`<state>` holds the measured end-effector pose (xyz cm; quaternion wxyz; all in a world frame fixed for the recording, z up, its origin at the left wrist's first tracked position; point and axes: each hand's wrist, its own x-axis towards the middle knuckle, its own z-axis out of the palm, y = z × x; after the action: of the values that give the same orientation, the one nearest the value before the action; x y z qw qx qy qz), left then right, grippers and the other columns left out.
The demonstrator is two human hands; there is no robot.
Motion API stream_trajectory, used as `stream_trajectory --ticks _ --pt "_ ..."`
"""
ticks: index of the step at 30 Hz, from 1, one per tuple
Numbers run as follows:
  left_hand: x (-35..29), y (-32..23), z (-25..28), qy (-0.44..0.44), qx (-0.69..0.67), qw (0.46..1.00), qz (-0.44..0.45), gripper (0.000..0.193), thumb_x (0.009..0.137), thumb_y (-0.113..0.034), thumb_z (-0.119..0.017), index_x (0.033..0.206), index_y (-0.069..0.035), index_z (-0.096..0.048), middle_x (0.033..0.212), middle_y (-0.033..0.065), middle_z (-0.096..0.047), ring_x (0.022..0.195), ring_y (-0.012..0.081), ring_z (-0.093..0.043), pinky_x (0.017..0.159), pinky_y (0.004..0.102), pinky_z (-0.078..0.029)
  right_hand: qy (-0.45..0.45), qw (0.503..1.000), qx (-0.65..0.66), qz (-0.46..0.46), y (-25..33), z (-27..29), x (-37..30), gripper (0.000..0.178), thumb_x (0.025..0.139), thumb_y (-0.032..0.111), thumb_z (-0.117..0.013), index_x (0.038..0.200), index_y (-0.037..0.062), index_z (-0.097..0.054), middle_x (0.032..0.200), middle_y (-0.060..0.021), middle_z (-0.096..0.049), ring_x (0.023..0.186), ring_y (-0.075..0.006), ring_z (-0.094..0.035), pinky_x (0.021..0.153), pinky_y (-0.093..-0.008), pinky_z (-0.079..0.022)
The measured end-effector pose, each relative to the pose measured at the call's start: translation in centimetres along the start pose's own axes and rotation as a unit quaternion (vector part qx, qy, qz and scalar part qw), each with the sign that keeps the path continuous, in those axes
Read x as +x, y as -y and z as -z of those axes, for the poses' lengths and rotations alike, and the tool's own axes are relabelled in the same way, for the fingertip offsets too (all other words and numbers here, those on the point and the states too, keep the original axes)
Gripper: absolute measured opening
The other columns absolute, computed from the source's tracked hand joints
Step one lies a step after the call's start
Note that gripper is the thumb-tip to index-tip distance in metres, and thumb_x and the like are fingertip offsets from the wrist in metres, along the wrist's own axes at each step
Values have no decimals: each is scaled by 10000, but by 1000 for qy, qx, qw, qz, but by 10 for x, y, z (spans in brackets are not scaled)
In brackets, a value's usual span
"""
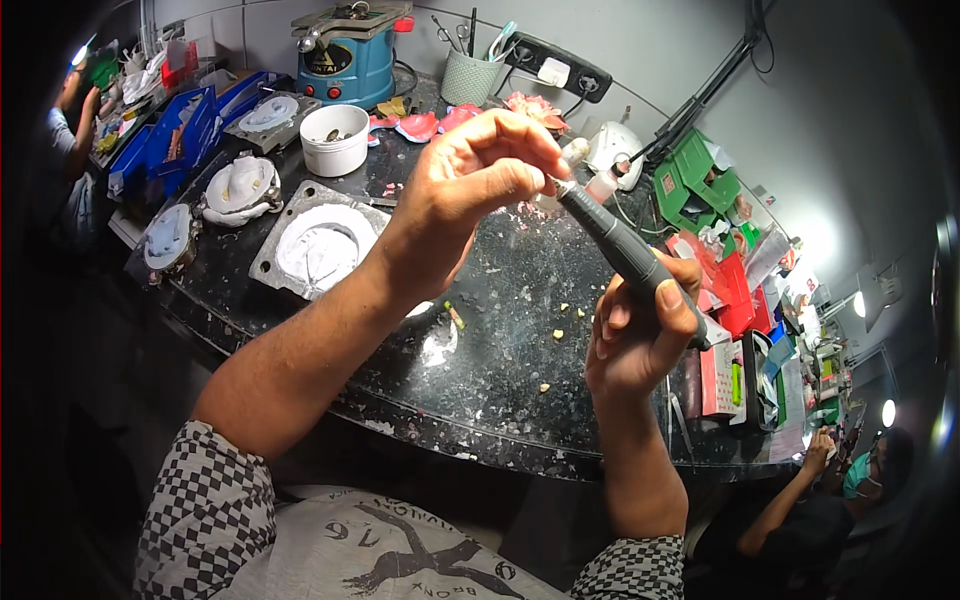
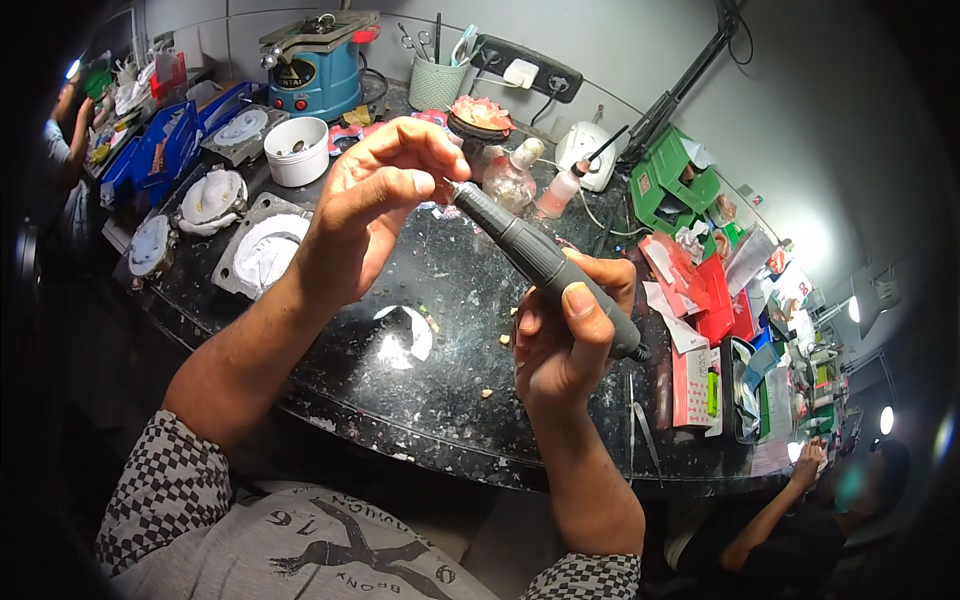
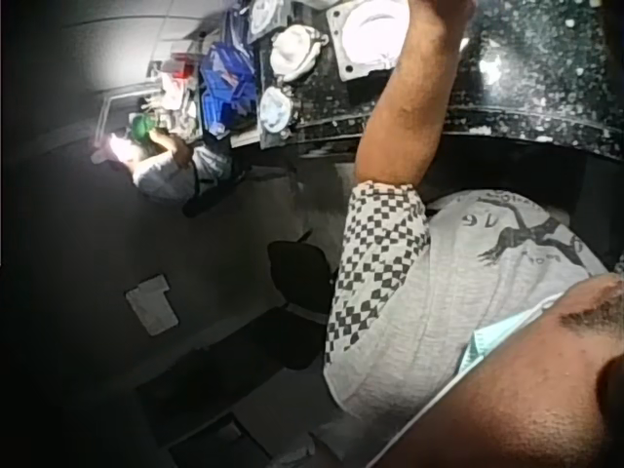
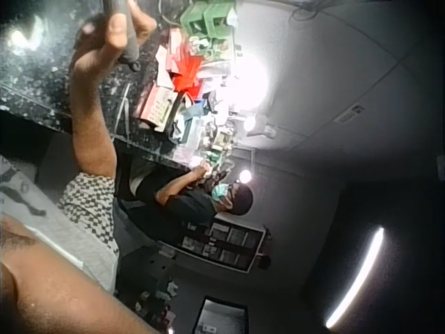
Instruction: The person uses a rotary tool to polish small dental components by hand, and uses a probe to scrape the interior of a metal mold. They also sort dental pieces within a plastic container by hand.
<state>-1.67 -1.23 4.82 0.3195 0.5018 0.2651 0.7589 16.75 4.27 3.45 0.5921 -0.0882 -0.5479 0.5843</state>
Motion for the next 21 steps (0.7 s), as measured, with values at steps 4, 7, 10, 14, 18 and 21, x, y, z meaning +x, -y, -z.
stream_trajectory --ticks 4,7,10,14,18,21 --pt "-1 3 -1 10 16 1000 12 279 824 -216 -656 1028 -30 -615 1055 86 -642 971 141 -578 895 302 -429 5 1000 -3 11 -3 5 2 339 930 316 -538 1049 0 -509 572 -47 -456 392 -92 -396 297 -193 -320" --pt "-1 1 -3 -1 -5 1000 27 246 822 -217 -669 989 -40 -634 1037 75 -645 966 137 -575 892 292 -420 10 1000 -4 12 -2 5 2 346 932 319 -537 1054 -4 -508 576 -49 -457 394 -92 -397 298 -193 -319" --pt "-1 2 1 -9 -14 999 36 215 819 -208 -678 958 -46 -649 1023 65 -645 957 134 -574 892 285 -411 14 1000 -4 15 -2 6 2 354 933 324 -537 1060 -5 -508 582 -48 -457 393 -91 -395 299 -192 -319" --pt "0 1 1 -2 -17 999 44 185 819 -188 -682 940 -50 -657 1004 58 -645 944 130 -572 895 285 -407 13 1000 -11 24 -3 7 3 370 935 336 -534 1070 -7 -503 589 -47 -452 395 -87 -395 302 -191 -321" --pt "0 4 1 0 -15 999 36 168 834 -185 -689 925 -46 -661 977 51 -648 941 128 -579 903 287 -412 18 1000 -14 20 -4 9 2 373 934 343 -533 1064 -4 -499 592 -47 -455 401 -83 -397 303 -191 -320" --pt "-1 1 4 2 -29 999 38 184 847 -191 -691 944 -36 -669 984 55 -657 952 127 -591 910 284 -416 26 999 -8 26 -5 6 4 364 935 343 -531 1051 0 -495 591 -47 -452 405 -81 -397 302 -192 -319"
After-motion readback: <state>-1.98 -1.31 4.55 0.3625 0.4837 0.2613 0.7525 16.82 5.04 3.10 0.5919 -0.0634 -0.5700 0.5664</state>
